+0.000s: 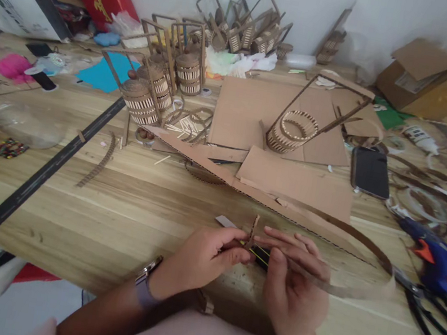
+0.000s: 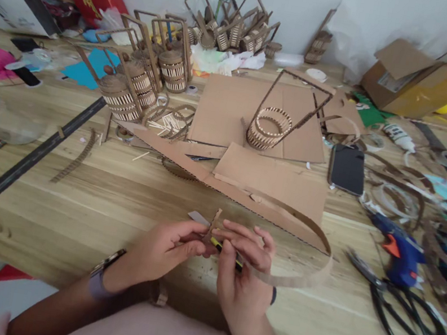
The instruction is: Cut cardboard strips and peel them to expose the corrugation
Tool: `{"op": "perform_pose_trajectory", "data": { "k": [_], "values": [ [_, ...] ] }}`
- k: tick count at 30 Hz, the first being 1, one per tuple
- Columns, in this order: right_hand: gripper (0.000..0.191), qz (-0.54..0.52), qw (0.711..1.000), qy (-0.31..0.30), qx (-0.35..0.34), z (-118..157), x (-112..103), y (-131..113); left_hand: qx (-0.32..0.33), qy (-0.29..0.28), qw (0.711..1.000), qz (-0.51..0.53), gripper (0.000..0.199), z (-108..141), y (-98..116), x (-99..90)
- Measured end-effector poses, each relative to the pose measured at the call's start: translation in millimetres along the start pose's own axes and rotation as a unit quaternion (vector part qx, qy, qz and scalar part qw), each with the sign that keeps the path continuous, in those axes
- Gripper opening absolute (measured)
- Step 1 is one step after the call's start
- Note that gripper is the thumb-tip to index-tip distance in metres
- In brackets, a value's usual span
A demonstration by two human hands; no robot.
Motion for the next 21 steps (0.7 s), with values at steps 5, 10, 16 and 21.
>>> {"op": "perform_pose_trajectory", "data": {
  "k": [5,10,16,21],
  "values": [
    [0.010,-0.032,0.999,0.004,0.014,1,0,5,-0.028,-0.004,0.999,0.037,0.026,-2,-3,1.2],
    [0.020,0.062,0.995,-0.081,0.024,-3,-6,14,-0.115,0.013,0.979,0.170,0.037,-8,-13,0.4],
    [0.043,0.186,0.950,-0.250,-0.033,20,0,24,-0.154,0.020,0.955,0.254,0.040,-9,-17,-1.7],
    [0.030,0.230,0.933,-0.273,-0.037,36,8,34,-0.165,0.012,0.948,0.273,0.040,-7,-18,-2.8]
  ]
}}
Point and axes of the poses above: each hand's wrist, its own z-axis away from the middle knuckle, its own x-axis out of the palm, y = z × x, the point moved 4 cm from there along -z, towards the middle knuckle, and after that the axes turned 9 degrees about -z, right-handed, at the moved point
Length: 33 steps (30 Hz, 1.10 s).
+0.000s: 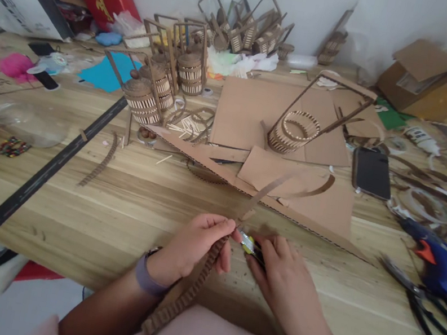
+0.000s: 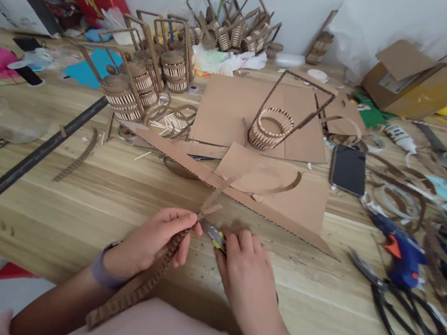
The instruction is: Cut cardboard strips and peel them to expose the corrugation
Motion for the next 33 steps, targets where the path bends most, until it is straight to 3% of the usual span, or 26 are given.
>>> {"op": "perform_pose_trajectory", "data": {
  "k": [4,7,13,17,22,25,28,30,33],
  "values": [
    [0.025,-0.067,0.996,-0.036,0.043,1,-6,10,-0.001,0.007,1.000,-0.003,0.040,1,1,-2.1],
    [0.026,-0.087,0.994,-0.013,0.059,3,-20,14,0.004,0.022,1.000,-0.015,0.040,0,1,-3.0],
    [0.045,-0.130,0.990,-0.014,0.053,5,-34,2,0.018,0.057,0.996,-0.064,0.040,0,-1,-3.6],
    [0.040,-0.143,0.989,-0.021,0.037,0,-41,-5,0.026,0.064,0.992,-0.104,0.038,2,-1,-3.4],
    [0.031,-0.253,0.956,-0.035,0.144,-1,-45,8,0.017,0.061,0.992,-0.112,0.035,3,-1,-3.9],
    [0.032,-0.341,0.904,-0.027,0.257,4,-44,21,0.019,0.067,0.992,-0.103,0.034,2,-1,-4.7],
    [0.038,-0.434,0.828,0.089,0.343,6,-48,29,0.021,0.072,0.993,-0.089,0.033,2,-1,-3.8],
    [0.042,-0.524,0.745,0.165,0.377,3,-47,29,0.020,0.076,0.994,-0.078,0.032,2,1,-2.7],
    [0.048,-0.653,0.593,0.175,0.437,-2,-37,25,0.022,0.082,0.994,-0.067,0.032,3,3,-2.0]
  ]
}}
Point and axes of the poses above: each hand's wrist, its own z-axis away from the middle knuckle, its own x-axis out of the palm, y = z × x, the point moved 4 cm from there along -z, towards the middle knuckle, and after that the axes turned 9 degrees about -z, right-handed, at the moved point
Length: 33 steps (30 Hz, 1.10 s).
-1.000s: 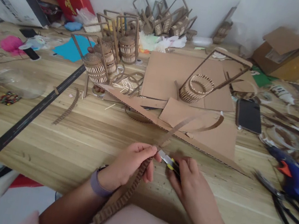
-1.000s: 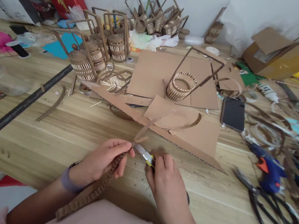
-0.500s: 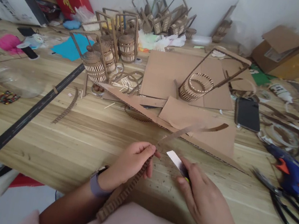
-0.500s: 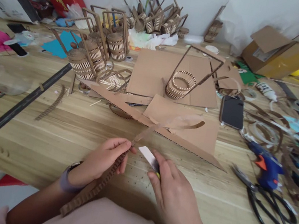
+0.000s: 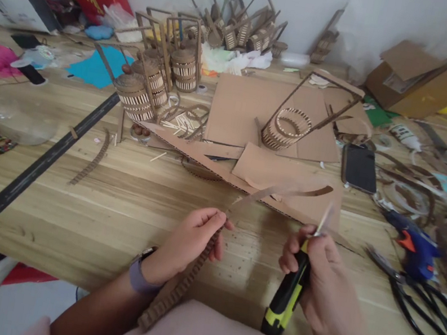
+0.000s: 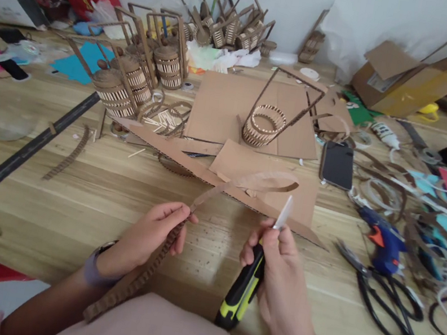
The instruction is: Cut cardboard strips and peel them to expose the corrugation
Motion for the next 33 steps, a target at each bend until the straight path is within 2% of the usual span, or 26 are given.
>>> {"op": "perform_pose_trajectory", "data": {
  "k": [4,6,8,13,18,25,29,33],
  "values": [
    [0.055,-0.090,0.980,0.050,0.170,11,-1,21,-0.001,0.013,1.000,0.010,0.033,0,0,-2.2],
    [0.053,-0.104,0.967,0.060,0.225,23,-2,32,0.001,0.021,1.000,0.020,0.035,-1,-1,-3.3],
    [0.053,-0.102,0.961,0.038,0.254,34,-1,41,0.006,0.026,0.999,0.027,0.035,-2,-1,-3.7],
    [0.053,-0.093,0.974,-0.006,0.205,40,4,45,0.011,0.029,0.999,0.033,0.036,-3,-1,-2.2],
    [0.041,-0.096,0.972,-0.044,0.208,29,5,46,0.009,0.028,0.999,0.025,0.037,-2,-2,-1.9],
    [0.023,-0.042,0.983,-0.119,0.132,29,9,32,-0.001,0.035,0.999,0.027,0.034,-2,-3,-2.6],
    [0.014,-0.037,0.976,-0.155,0.145,34,17,24,0.001,0.033,0.999,0.028,0.033,-2,-1,-2.3],
    [0.017,-0.066,0.970,-0.167,0.165,34,18,23,0.000,0.032,0.999,0.030,0.035,-2,-3,-2.4]
  ]
}}
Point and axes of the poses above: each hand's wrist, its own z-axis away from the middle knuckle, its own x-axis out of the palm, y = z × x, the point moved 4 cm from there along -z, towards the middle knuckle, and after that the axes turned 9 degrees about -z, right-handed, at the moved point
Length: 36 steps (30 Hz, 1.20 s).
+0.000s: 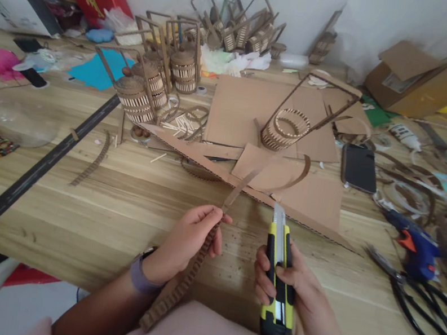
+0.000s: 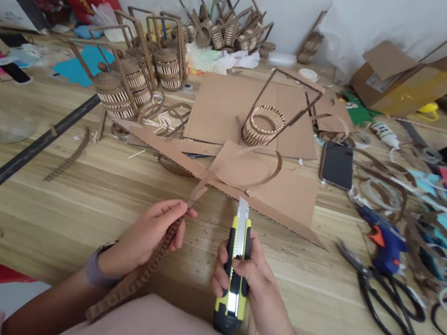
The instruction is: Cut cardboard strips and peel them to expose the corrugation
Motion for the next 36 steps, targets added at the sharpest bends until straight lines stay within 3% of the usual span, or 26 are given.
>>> {"op": "perform_pose_trajectory", "data": {
  "k": [4,9,11,15,19,22,25,30,33,36],
  "values": [
    [0.024,0.054,0.998,-0.027,-0.001,-1,-4,0,0.003,-0.003,1.000,-0.002,0.039,0,-2,0.1],
    [0.057,0.193,0.977,-0.043,-0.079,-4,-11,-9,0.007,-0.033,0.999,-0.021,0.044,2,0,1.7],
    [0.050,0.329,0.936,-0.039,-0.118,-5,-11,-15,0.016,-0.046,0.998,-0.028,0.042,2,1,2.5],
    [0.053,0.585,0.781,-0.058,-0.213,-7,0,-26,0.021,-0.072,0.997,-0.035,0.035,3,1,4.4],
    [0.046,0.700,0.639,-0.080,-0.309,-9,16,-31,0.013,-0.089,0.995,-0.050,0.031,4,1,5.8],
    [0.038,0.742,0.567,-0.094,-0.347,-11,23,-33,0.015,-0.093,0.993,-0.069,0.029,5,2,6.6],
    [0.034,0.764,0.521,-0.105,-0.367,-12,25,-35,0.012,-0.101,0.992,-0.076,0.028,5,4,7.5],
    [0.035,0.783,0.469,-0.112,-0.393,-14,24,-36,0.006,-0.106,0.991,-0.083,0.027,5,5,7.3],
    [0.036,0.792,0.456,-0.112,-0.391,-15,23,-35,0.011,-0.105,0.990,-0.090,0.027,5,5,6.8],
    [0.037,0.791,0.460,-0.107,-0.389,-16,22,-34,0.012,-0.109,0.990,-0.090,0.027,5,4,7.3]
  ]
}}
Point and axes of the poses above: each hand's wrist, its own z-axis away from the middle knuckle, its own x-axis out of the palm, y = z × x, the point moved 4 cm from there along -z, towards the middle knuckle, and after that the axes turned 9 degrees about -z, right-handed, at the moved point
